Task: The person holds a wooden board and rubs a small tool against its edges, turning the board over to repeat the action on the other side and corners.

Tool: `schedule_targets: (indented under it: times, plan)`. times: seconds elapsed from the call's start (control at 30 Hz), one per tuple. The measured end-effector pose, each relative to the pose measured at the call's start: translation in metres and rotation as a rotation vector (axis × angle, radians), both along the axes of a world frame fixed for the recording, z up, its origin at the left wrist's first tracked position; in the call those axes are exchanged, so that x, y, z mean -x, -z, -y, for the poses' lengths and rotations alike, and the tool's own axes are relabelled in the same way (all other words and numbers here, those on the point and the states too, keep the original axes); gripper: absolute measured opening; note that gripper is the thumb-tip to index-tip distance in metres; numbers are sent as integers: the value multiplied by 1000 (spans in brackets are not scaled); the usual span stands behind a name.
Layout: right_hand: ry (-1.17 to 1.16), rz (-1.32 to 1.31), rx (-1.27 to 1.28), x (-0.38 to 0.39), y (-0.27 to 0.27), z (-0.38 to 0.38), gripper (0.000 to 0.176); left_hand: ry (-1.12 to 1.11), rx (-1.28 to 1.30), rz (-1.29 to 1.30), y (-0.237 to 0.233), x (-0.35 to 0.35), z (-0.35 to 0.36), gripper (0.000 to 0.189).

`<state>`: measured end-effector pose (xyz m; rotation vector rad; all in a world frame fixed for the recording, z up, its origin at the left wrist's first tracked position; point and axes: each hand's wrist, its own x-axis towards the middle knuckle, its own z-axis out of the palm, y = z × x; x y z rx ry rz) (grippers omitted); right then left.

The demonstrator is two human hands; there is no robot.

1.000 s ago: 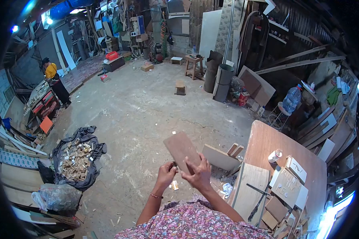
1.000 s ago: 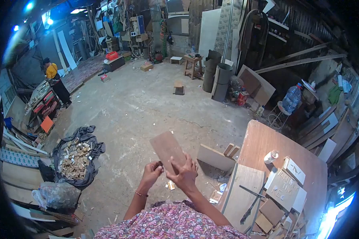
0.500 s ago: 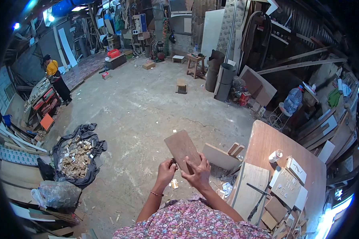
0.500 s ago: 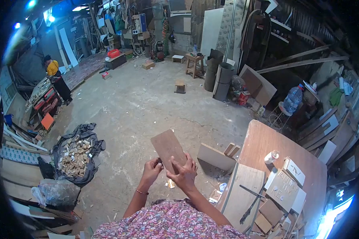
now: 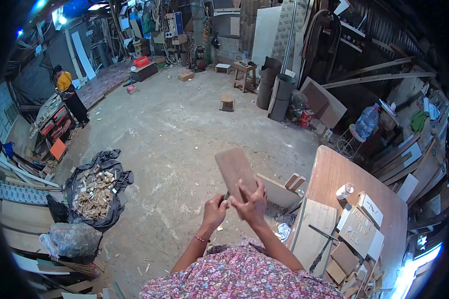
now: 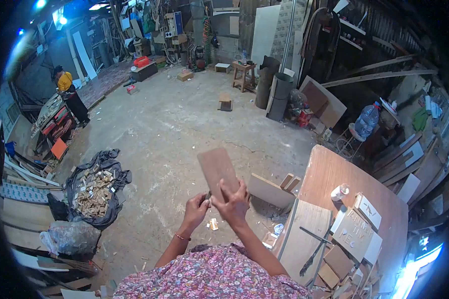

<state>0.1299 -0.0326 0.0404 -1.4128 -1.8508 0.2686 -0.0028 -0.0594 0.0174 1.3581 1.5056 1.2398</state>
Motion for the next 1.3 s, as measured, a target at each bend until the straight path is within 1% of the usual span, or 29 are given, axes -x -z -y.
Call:
schedule_targets:
  times: [0.03, 0.07, 0.1, 0.17, 0.2, 0.3, 0.37, 0.43, 0.5, 0.57, 0.63, 0.7, 0.77, 0.8, 0.9, 0.97, 1.0, 1.03, 1.07, 1.1, 1.17, 1.2, 1.23, 1.27, 1.3]
  plan:
    - [22, -13, -9, -2, -6, -8, 54, 31, -9, -18, -4, -4, 2, 20]
    - [45, -25, -17, -3, -7, -10, 54, 39, 18, 56, -10, -6, 3, 19]
    - [46, -27, -15, -3, -7, -7, 54, 40, 21, 54, -10, -5, 4, 19]
    - [30, 8, -21, -1, -7, 2, 55, -22, 25, 178, -10, -3, 2, 17]
    - [-5, 60, -9, 0, -6, 11, 56, -23, 24, 182, -7, 0, 0, 17]
    - [-30, 112, -32, 2, 0, 21, 56, -60, -35, 123, 1, 6, -5, 16]
    - [-44, 59, -19, 3, 0, 6, 56, -86, -112, -84, -1, 1, -3, 15]
    - [65, 10, -72, 3, -4, -9, 56, -52, -53, -64, -4, -4, 0, 15]
    - [59, 6, -61, 1, -9, -11, 57, -21, 17, -40, -3, -5, 4, 16]
    - [45, -3, -70, 2, -7, -2, 57, -24, 28, 99, -3, -1, 1, 15]
    - [-45, 45, -84, 1, -2, 13, 56, -53, 22, 75, -3, 3, -1, 15]
    - [-48, 62, -82, 0, 2, 14, 56, -85, -5, 19, -3, 4, -1, 14]
    - [-18, -23, -96, -2, 3, -2, 57, -63, 21, -22, -6, 0, 2, 14]
    - [9, -65, -35, -3, -4, -9, 55, -42, 17, 13, -7, -4, 3, 14]
    - [-10, -131, -27, -7, -6, -17, 54, -2, 6, 65, -14, -4, 7, 15]
    - [-40, -172, -37, -7, 4, -9, 54, -1, 49, 234, -14, -2, 7, 18]
    - [-66, -229, -21, -6, 10, -2, 54, -5, 49, 236, -17, 0, 4, 18]
    - [-92, -284, -1, -6, 13, 2, 53, -6, 60, 326, -20, 2, 0, 20]
    - [-79, -357, 84, -6, 15, 5, 54, -10, 75, 418, -22, 2, 2, 23]
    - [-85, -353, 91, -7, 15, 6, 54, -18, 80, 422, -25, 1, 6, 23]
    - [-69, -445, 47, -11, 12, -2, 55, 24, 90, 630, -34, 0, 7, 29]
    - [-90, -438, 28, -14, 3, -2, 55, 25, 92, 629, -33, 1, 6, 29]
    - [-85, -439, 32, -14, 1, 1, 55, 53, 93, 692, -29, 2, 5, 32]
    - [-130, -393, -19, -12, 0, 3, 54, 81, 92, 755, -25, 3, 4, 35]
    - [-177, -346, -74, -11, 0, 4, 54, 84, 91, 755, -23, 2, 2, 35]
